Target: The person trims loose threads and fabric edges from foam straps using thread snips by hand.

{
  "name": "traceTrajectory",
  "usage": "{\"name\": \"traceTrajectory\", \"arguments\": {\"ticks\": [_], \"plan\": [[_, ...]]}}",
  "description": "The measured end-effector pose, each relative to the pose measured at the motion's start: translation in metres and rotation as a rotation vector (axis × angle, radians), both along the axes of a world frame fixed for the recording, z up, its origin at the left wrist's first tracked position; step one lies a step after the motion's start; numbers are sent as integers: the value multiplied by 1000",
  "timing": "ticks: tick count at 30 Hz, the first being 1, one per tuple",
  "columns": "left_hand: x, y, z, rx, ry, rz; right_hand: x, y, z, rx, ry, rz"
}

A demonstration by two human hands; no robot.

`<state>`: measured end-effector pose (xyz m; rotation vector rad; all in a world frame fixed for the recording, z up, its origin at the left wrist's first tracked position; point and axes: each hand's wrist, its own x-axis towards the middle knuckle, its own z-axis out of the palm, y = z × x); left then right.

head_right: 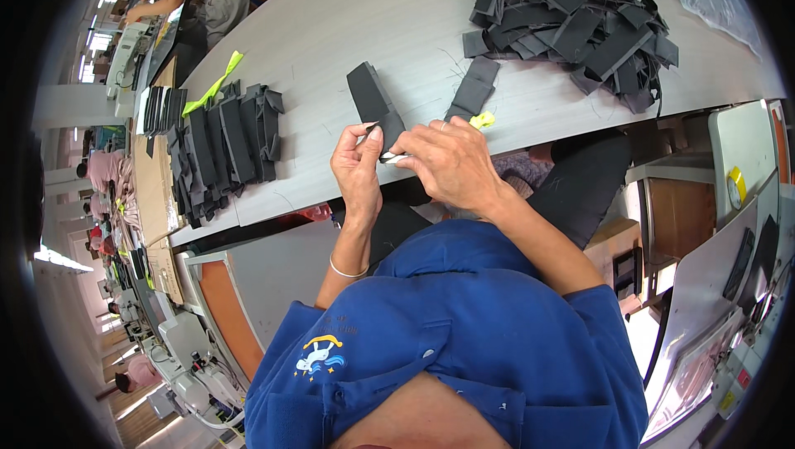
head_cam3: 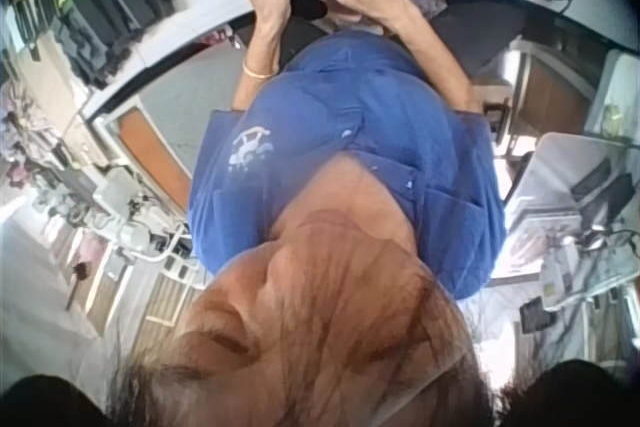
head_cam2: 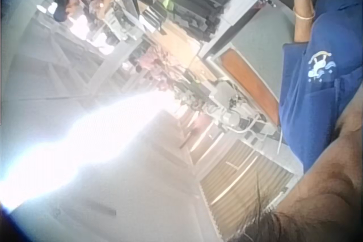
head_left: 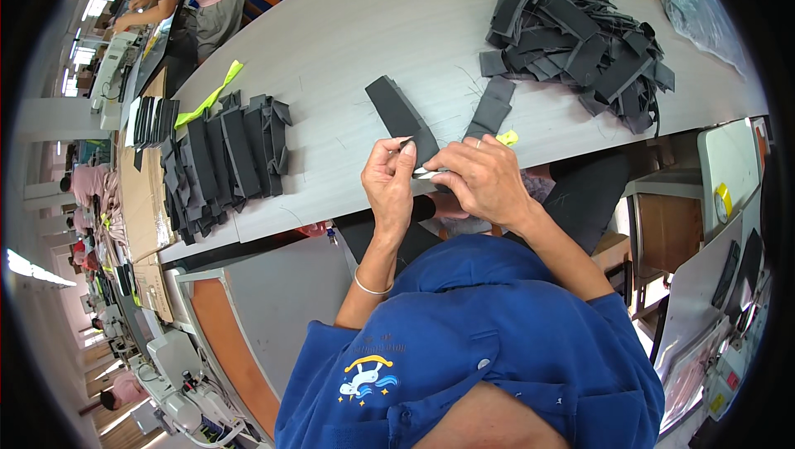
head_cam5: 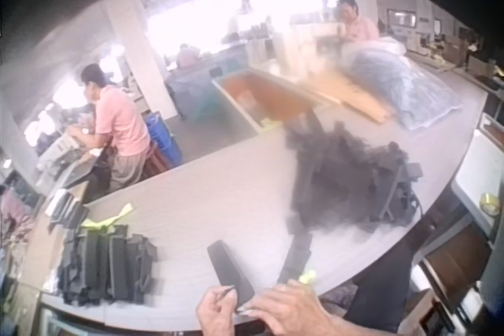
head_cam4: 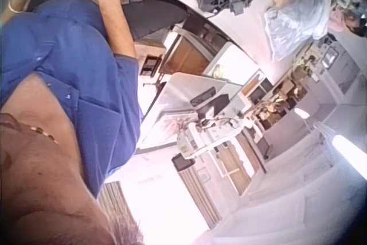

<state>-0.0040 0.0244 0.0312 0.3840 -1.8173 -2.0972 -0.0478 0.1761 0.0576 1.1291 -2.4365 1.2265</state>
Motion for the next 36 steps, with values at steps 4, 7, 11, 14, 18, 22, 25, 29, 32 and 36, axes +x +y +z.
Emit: {"name": "traceTrajectory", "arguments": {"ticks": [4,7,11,14,18,22,25,29,32,36], "plan": [[-1,0,-1,-11,16,-3,0,-2,-1,17,2,-12],[0,-1,-2,-13,-5,-3,-1,-2,-2,46,-17,-12],[-3,-1,5,56,-52,33,-3,-2,0,-67,-158,-42],[-3,-2,16,203,-84,6,-4,0,9,-132,-218,-67],[3,-6,52,155,-221,-167,-14,4,11,-326,-423,27],[0,-24,70,-778,53,-174,-24,4,35,-498,-770,76],[-1,-4,57,-116,0,-434,-26,-3,26,-457,-857,140],[4,-5,47,320,-85,-443,-24,5,28,-269,-430,-48],[5,-11,43,360,-106,-464,-26,16,25,-77,-141,-72],[2,-10,44,424,-109,-481,-30,15,23,24,90,-72]]}}
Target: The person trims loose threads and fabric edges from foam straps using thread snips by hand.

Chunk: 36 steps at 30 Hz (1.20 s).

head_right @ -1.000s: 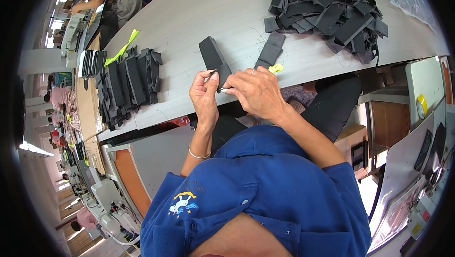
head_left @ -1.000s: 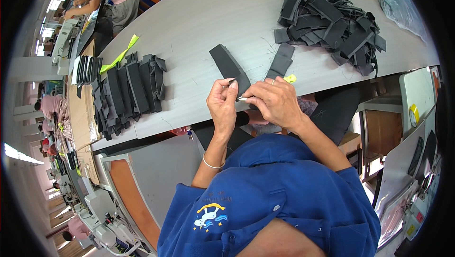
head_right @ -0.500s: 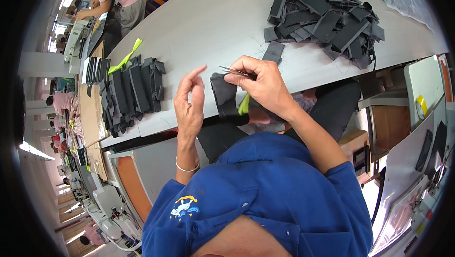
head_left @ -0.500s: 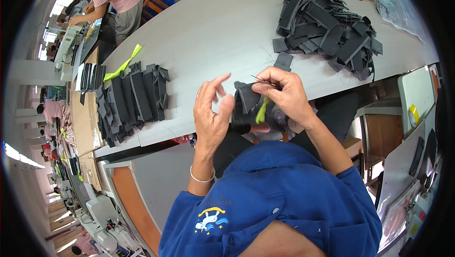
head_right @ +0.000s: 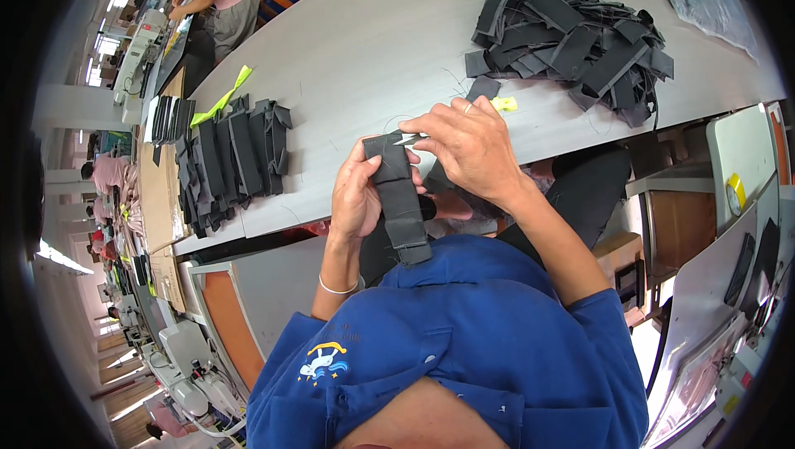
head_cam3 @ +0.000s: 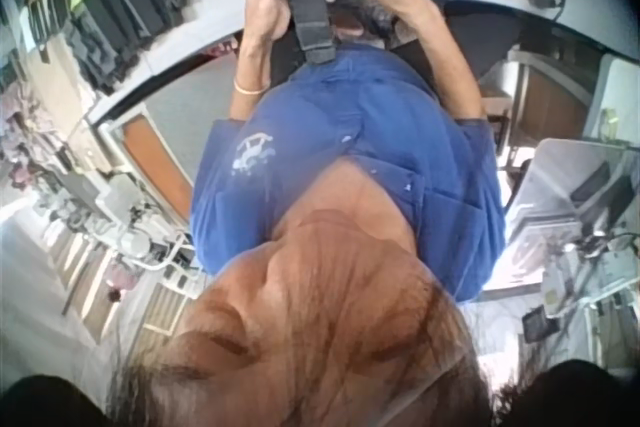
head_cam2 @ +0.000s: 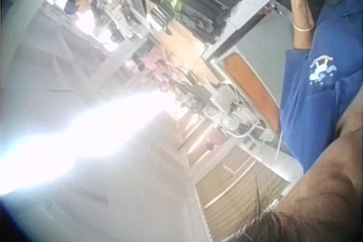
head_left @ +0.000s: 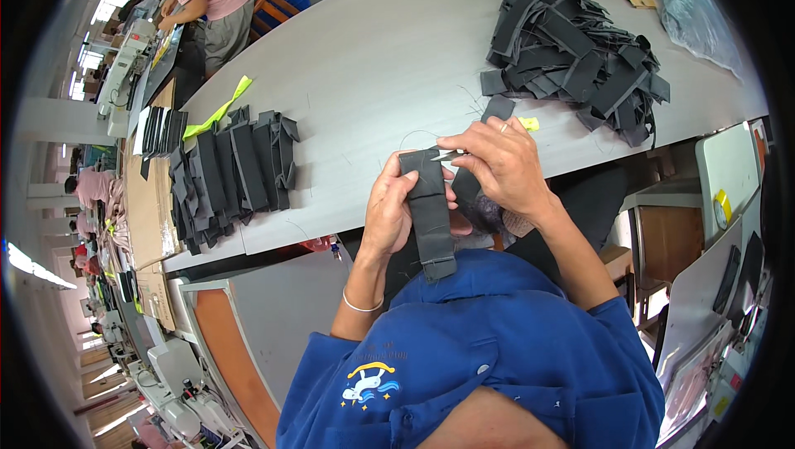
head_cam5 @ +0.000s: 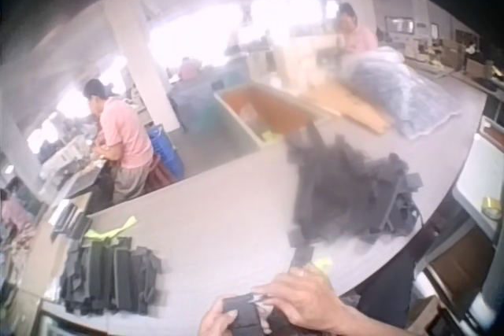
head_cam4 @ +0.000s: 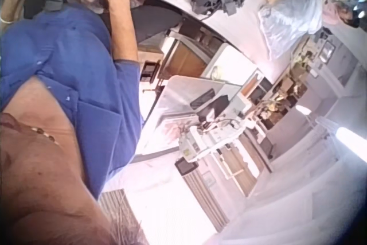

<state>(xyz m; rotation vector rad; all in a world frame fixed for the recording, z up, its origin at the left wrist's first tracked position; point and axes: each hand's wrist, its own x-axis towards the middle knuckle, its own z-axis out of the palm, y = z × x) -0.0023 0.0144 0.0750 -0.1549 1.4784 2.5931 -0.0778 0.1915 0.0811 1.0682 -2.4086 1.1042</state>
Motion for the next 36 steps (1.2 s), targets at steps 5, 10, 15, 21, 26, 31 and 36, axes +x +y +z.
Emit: {"name": "traceTrajectory", "arguments": {"ticks": [5,10,15,21,26,31,36], "plan": [[0,2,-2,82,-4,-17,0,-9,-8,-87,35,-4],[2,3,-5,44,-10,-10,2,-12,-12,-97,30,-23],[4,0,-9,35,-24,38,1,-7,-13,-155,-68,-66],[4,4,-10,85,-24,7,5,-15,-11,-73,-141,-6],[5,3,-15,120,-35,-29,3,-19,-7,-63,-98,1],[6,4,-12,67,-60,-25,1,-23,-6,-101,-47,11],[6,9,-6,40,-79,8,0,-25,-10,-96,-3,30]]}}
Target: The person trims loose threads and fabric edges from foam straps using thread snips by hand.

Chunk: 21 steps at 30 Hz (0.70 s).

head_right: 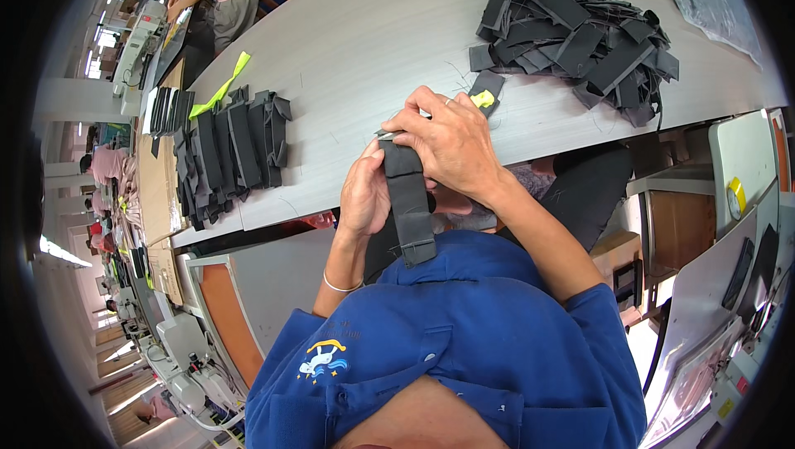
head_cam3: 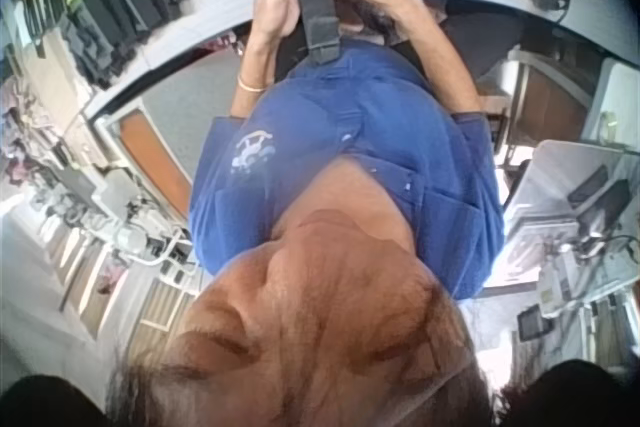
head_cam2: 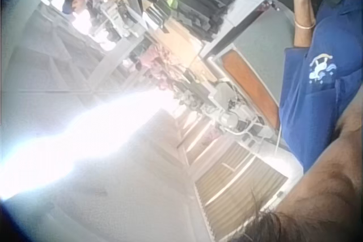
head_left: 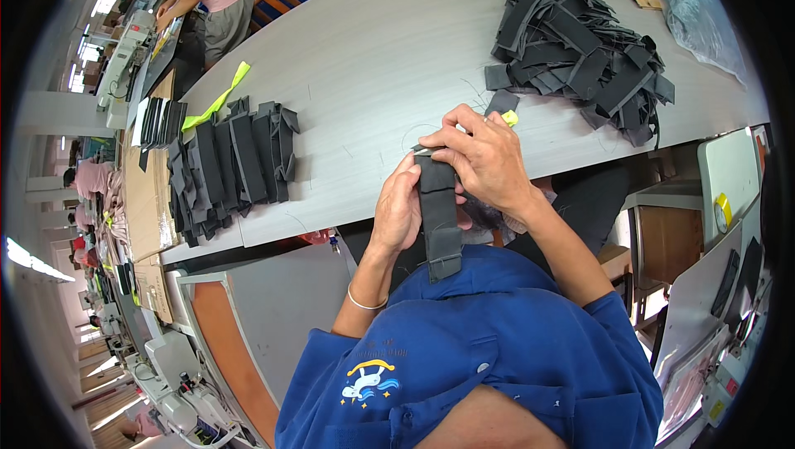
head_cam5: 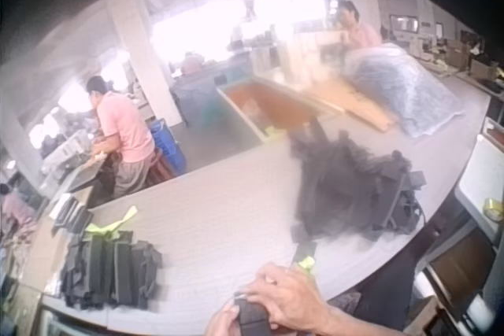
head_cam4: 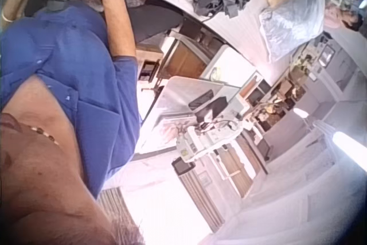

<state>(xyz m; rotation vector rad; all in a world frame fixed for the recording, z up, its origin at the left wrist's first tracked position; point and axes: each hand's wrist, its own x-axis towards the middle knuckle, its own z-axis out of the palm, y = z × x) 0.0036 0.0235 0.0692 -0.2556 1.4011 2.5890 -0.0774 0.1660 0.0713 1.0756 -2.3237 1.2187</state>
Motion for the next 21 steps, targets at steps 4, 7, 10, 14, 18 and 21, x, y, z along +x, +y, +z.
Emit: {"name": "traceTrajectory", "arguments": {"ticks": [4,7,10,14,18,21], "plan": [[0,-2,-3,28,6,0,-4,4,-5,84,11,-58],[-1,-6,-8,78,29,-1,-6,8,-10,-153,-263,-19],[0,-11,-15,129,22,-2,6,5,1,-163,-421,68],[2,-8,-12,204,-53,36,9,1,-11,45,-217,119],[6,-17,-14,81,-55,-108,-10,-1,-18,-406,-369,-51],[8,-13,-8,-40,-11,-80,-16,5,-2,-716,-1009,36]]}}
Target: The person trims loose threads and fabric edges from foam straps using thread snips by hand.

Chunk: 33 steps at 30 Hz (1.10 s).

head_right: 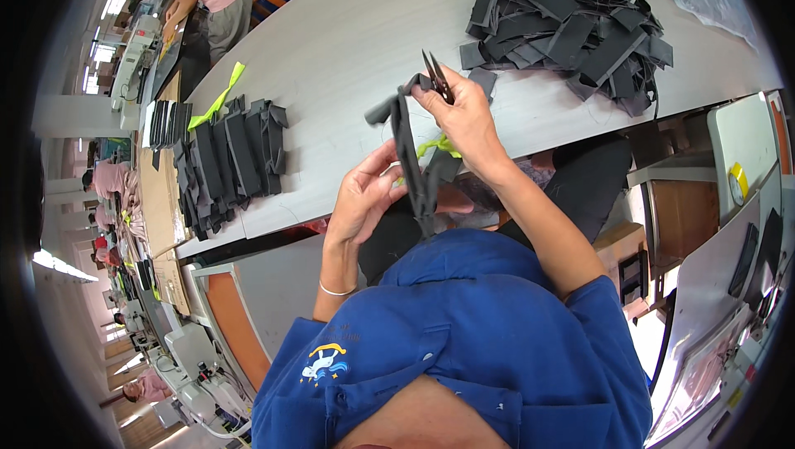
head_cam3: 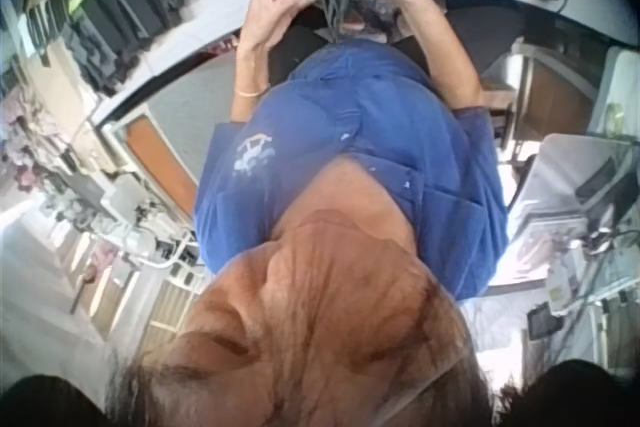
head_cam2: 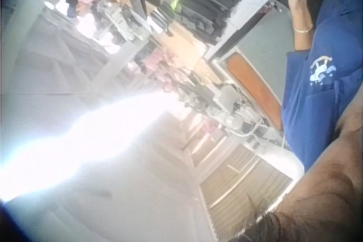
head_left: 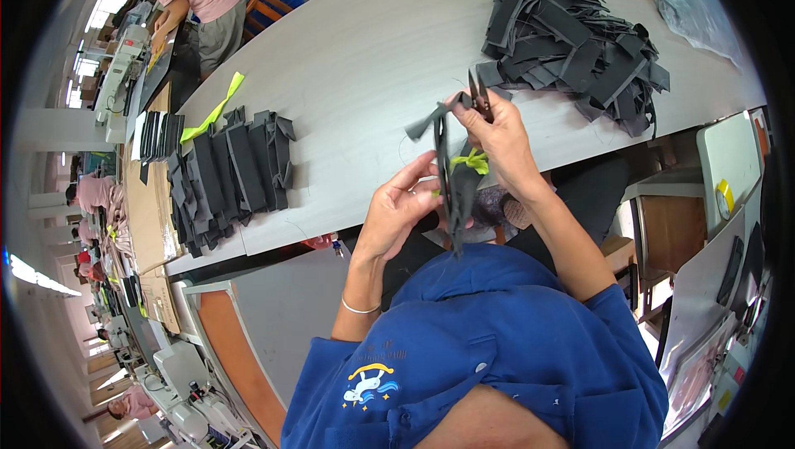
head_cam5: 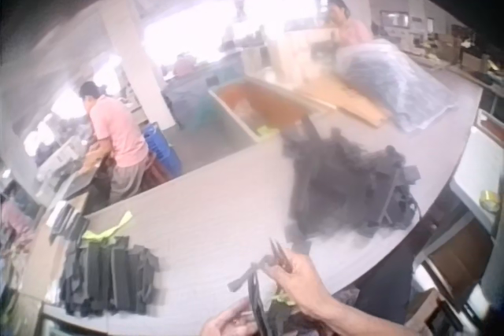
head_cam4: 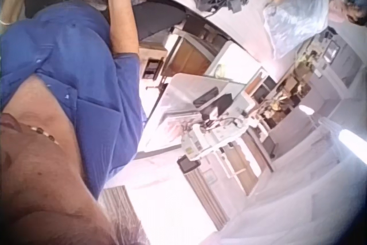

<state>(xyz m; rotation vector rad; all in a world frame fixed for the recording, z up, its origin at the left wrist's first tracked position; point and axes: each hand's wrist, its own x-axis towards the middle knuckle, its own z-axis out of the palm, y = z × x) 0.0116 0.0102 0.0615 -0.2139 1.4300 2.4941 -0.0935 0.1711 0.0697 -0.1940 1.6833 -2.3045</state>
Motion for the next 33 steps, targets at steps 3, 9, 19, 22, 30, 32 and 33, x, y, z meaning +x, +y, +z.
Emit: {"name": "traceTrajectory", "arguments": {"ticks": [3,9,19,22,30,32,33], "plan": [[1,-2,10,-140,70,-110,5,1,20,-9,77,9],[-12,8,10,-435,39,-50,18,-11,32,-91,197,-4],[1,5,-3,355,-295,316,32,0,9,-142,512,326],[-6,-24,-8,135,-130,188,48,0,-6,141,766,329],[10,-6,-29,248,-401,212,58,1,-21,186,807,226],[16,4,-20,172,-381,203,60,1,-21,157,800,245],[16,1,-21,173,-383,205,62,2,-22,156,798,248]]}}
